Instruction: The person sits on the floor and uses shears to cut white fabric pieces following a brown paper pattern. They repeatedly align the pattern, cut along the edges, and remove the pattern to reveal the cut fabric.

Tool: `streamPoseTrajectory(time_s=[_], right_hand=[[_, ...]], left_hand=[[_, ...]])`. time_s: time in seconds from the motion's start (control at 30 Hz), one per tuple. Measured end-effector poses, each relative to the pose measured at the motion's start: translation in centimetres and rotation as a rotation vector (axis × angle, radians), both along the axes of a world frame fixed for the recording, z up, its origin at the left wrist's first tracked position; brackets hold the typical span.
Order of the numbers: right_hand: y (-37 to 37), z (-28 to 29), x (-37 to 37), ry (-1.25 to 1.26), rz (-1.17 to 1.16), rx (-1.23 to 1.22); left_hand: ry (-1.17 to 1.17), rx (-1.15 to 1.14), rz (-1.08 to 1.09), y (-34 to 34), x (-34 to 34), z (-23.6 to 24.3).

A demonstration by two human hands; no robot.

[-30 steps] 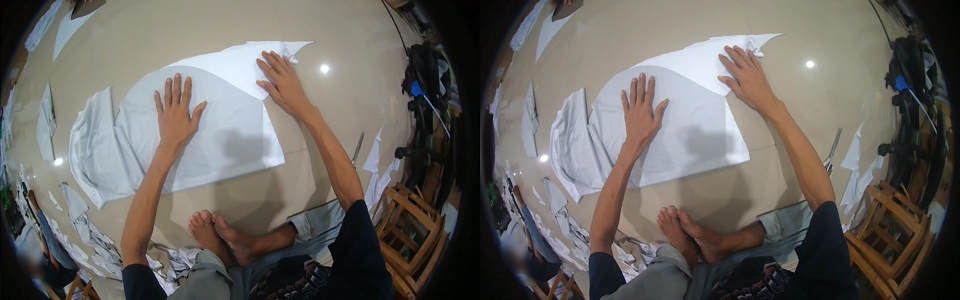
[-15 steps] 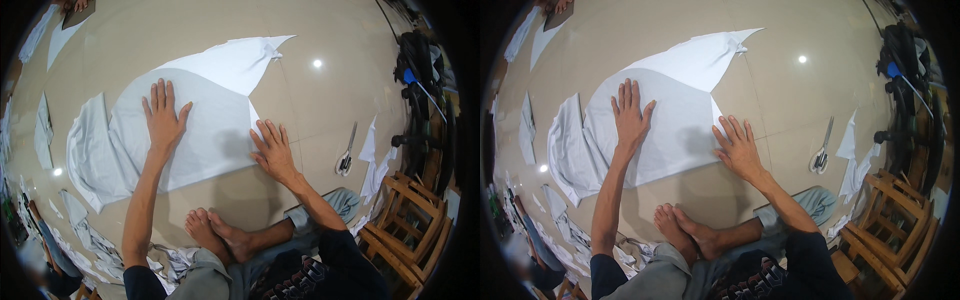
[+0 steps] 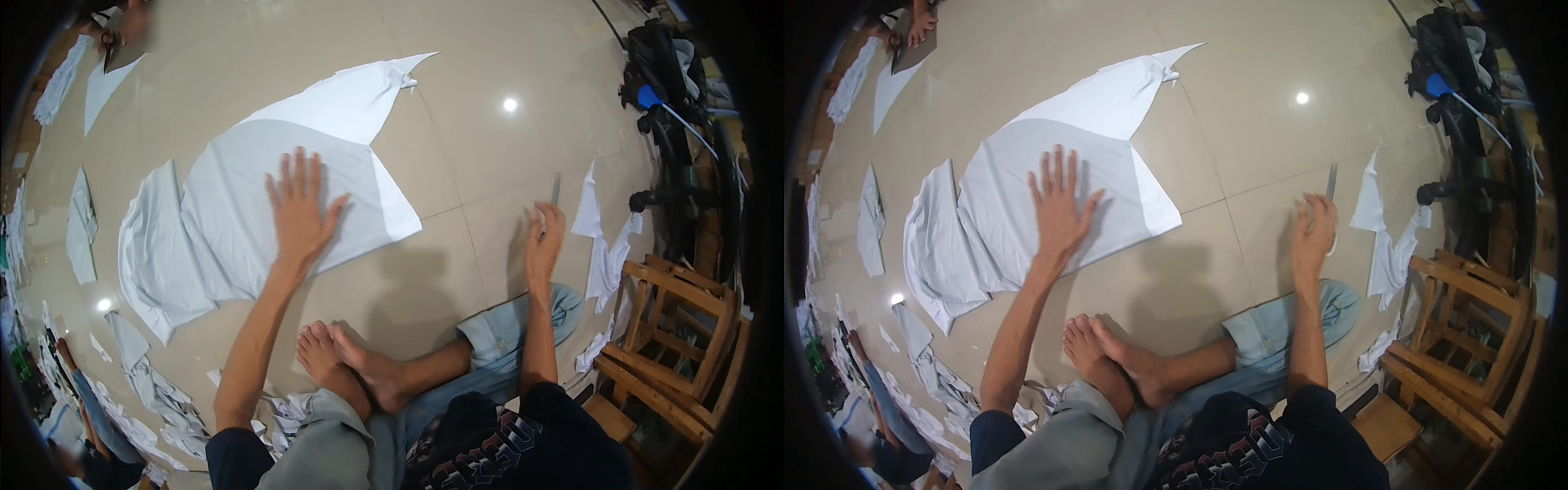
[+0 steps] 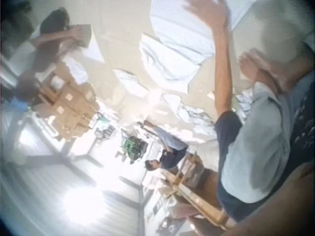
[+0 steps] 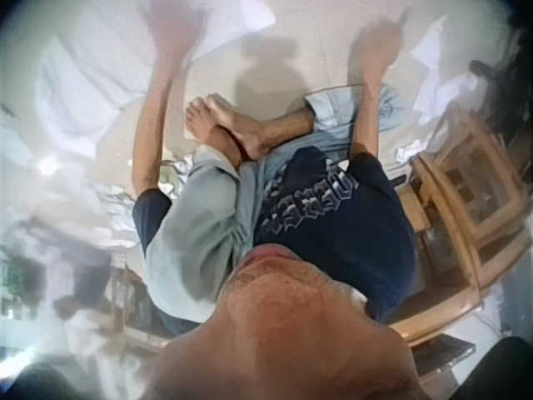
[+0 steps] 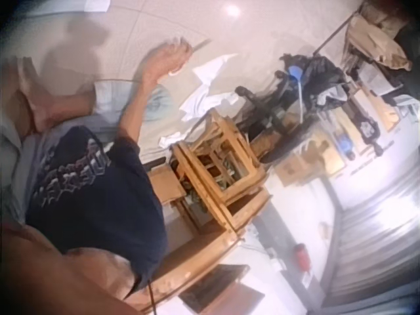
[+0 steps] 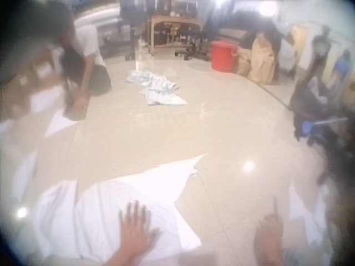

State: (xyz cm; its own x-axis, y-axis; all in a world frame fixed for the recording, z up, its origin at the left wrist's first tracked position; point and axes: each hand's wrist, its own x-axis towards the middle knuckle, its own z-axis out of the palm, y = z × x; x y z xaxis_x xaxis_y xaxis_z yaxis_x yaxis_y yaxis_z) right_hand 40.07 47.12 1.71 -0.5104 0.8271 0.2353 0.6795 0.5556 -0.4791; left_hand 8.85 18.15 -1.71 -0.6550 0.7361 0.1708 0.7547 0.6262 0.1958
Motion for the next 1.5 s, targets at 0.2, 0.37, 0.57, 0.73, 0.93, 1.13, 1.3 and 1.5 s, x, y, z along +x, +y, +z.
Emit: streamPoseTrajectory(time_s=[0.2,0.37,0.57,0.73,0.93,1.13,1.3,1.5], right_hand=[[3.4,-3.3,8.0,-0.173,-0.103,-0.035],[2.7,-1.5,6.9,-0.173,-0.26,-0.068],[1.8,-1.8,9.3,0.083,-0.128,-0.539],[-5.9,0.9,8.6,0.824,-0.093,-1.465],[-17.2,1.8,5.5,0.947,0.023,-2.051],[-17.7,0.5,2.5,0.597,0.113,-1.793],[-17.0,0.0,-0.6,0.49,0.166,-1.642],[-16.4,-1.3,-1.6,0.513,0.206,-1.567]], left_hand=[[-0.109,0.054,-0.063,2.0,6.4,-2.9],[-0.078,0.105,-0.101,3.1,6.5,-3.0],[-0.037,0.137,0.049,1.2,6.0,-2.5],[-0.01,0.133,0.122,0.0,5.2,-3.1],[-0.013,0.11,0.14,0.1,5.3,-3.8],[0.024,0.132,0.129,0.0,5.1,-3.2],[0.023,0.126,0.129,-0.1,5.2,-3.2],[0.019,0.119,0.129,0.0,5.2,-3.3]])
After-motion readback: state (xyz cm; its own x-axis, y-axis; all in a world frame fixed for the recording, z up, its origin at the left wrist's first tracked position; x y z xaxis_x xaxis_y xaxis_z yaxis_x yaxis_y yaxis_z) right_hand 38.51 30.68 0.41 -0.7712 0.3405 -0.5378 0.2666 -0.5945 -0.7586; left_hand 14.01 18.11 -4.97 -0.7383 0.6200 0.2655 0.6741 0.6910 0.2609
